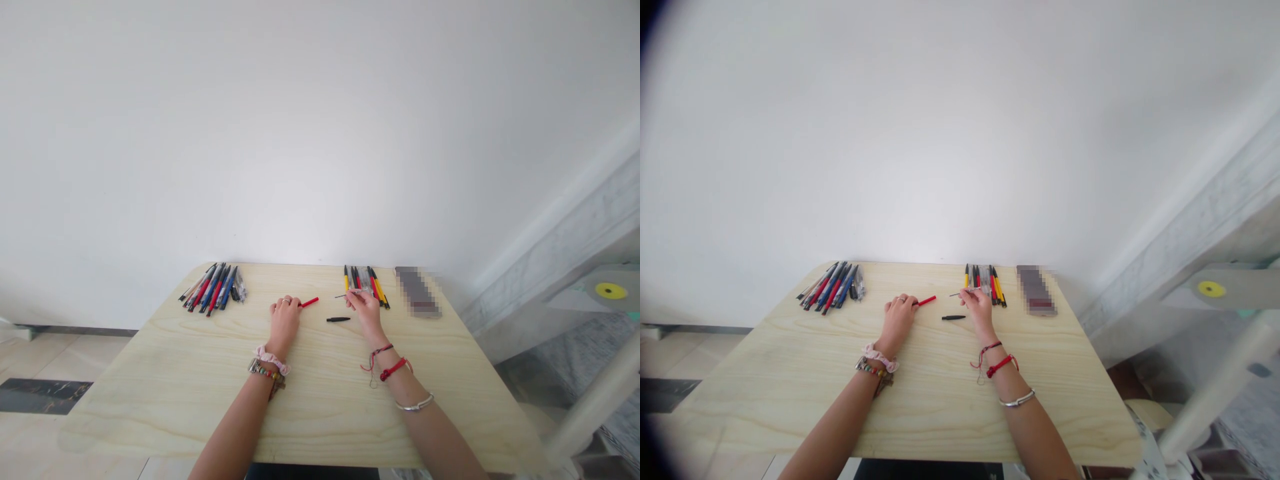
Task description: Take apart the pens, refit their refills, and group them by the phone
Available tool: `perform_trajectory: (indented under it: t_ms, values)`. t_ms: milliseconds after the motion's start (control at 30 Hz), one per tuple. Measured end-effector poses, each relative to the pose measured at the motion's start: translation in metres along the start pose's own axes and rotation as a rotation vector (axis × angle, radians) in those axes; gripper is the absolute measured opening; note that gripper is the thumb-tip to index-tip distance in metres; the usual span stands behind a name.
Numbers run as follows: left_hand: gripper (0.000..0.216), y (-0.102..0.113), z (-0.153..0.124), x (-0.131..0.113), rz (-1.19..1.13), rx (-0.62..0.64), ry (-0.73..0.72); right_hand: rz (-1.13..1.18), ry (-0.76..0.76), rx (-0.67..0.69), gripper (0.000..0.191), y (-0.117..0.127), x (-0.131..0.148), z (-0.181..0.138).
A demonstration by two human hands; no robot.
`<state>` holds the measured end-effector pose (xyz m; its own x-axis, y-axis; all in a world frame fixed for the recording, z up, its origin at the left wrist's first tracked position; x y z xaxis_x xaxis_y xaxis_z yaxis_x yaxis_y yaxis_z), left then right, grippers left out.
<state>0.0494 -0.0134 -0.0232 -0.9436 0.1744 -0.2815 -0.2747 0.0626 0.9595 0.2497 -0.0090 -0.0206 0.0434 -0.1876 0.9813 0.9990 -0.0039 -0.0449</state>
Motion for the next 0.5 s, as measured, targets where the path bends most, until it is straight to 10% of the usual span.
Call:
perform_trajectory:
  t_ms: [500]
  values:
    - [0.019,0.0004,0.0029,-0.0055,-0.292,0.009,-0.171,-0.031,-0.021,0.033,0.026,-0.0024,0.0004,-0.0010]
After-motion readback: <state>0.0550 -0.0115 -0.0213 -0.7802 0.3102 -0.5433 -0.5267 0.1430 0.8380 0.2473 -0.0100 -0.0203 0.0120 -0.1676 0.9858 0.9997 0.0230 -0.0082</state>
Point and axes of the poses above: each hand's wrist, its own z-axis towards the middle knuckle, its own y-axis out of the back of the hand, x = y × z, the point moved 5 cm from there along z, towards the middle knuckle, and after that the axes turned 15 degrees about x, right-handed, at the moved point
